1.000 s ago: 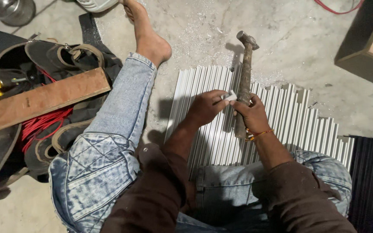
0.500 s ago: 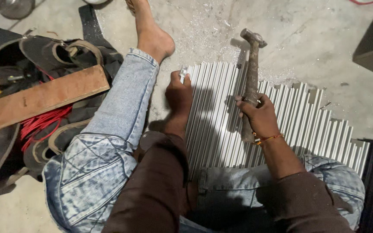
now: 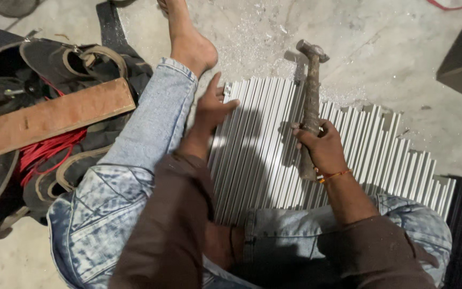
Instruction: The person sits on the workshop floor with a bundle of thin white plastic strips laid across their legs. They hold a small strip piece in one hand and a hammer in the other, repeatedly striking the small pieces to break or shape them, working through pieces one at a time.
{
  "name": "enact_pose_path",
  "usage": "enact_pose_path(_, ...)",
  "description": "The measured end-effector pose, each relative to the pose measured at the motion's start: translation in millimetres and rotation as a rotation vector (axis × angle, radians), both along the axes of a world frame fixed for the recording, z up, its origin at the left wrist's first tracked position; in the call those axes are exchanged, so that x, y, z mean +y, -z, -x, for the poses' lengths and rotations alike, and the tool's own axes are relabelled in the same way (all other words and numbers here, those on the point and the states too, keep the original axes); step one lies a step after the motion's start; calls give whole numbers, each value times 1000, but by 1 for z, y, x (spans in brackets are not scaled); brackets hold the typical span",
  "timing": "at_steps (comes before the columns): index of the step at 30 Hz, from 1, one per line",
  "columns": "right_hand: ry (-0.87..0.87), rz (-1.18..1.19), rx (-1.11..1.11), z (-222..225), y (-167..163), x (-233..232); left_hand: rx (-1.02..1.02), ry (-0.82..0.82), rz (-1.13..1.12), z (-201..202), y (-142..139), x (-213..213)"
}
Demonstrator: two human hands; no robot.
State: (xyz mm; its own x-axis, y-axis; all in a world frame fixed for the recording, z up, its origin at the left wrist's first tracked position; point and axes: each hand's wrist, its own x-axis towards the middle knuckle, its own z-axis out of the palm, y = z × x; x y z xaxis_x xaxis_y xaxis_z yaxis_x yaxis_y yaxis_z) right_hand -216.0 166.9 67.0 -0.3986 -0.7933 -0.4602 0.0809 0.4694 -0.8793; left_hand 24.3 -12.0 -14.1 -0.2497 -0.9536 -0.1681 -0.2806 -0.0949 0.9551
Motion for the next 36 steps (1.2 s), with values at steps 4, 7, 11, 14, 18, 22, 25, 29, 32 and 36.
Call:
enact_pose_path(4, -9, 59, -52, 0, -2, -1, -6, 233, -198, -12, -5, -16)
enact_pose_path(7, -3, 52, -21, 1, -4, -2, -81, 368, -74, -19, -9, -28)
enact_pose_path(11, -13, -16, -39, 0, -5, 0, -168, 520, -20, -26, -13, -38)
enact_pose_path(14, -14, 23, -44, 1, -3, -1, -237, 502, -72, -29, -16, -44)
enact_pose_path(18, -53, 79, -57, 2, 1, -1, -242, 490, -13, -30, -19, -47)
enact_pose_path(22, -8, 40, -53, 2, 0, 0, -286, 456, -11, -30, -19, -47)
enact_pose_path(25, -25, 74, -80, 2, -1, 1, -347, 446, -25, -30, -19, -46)
enact_pose_path(29, -31, 73, -83, 0, -2, 1, -338, 410, -129, -29, -19, -43)
enact_pose_path(32, -60, 70, -14, -2, -6, 2, -366, 401, -138, -28, -19, -42)
enact_pose_path(36, -222, 129, 584, -5, -19, 9, -338, 413, -65, -28, -19, -40)
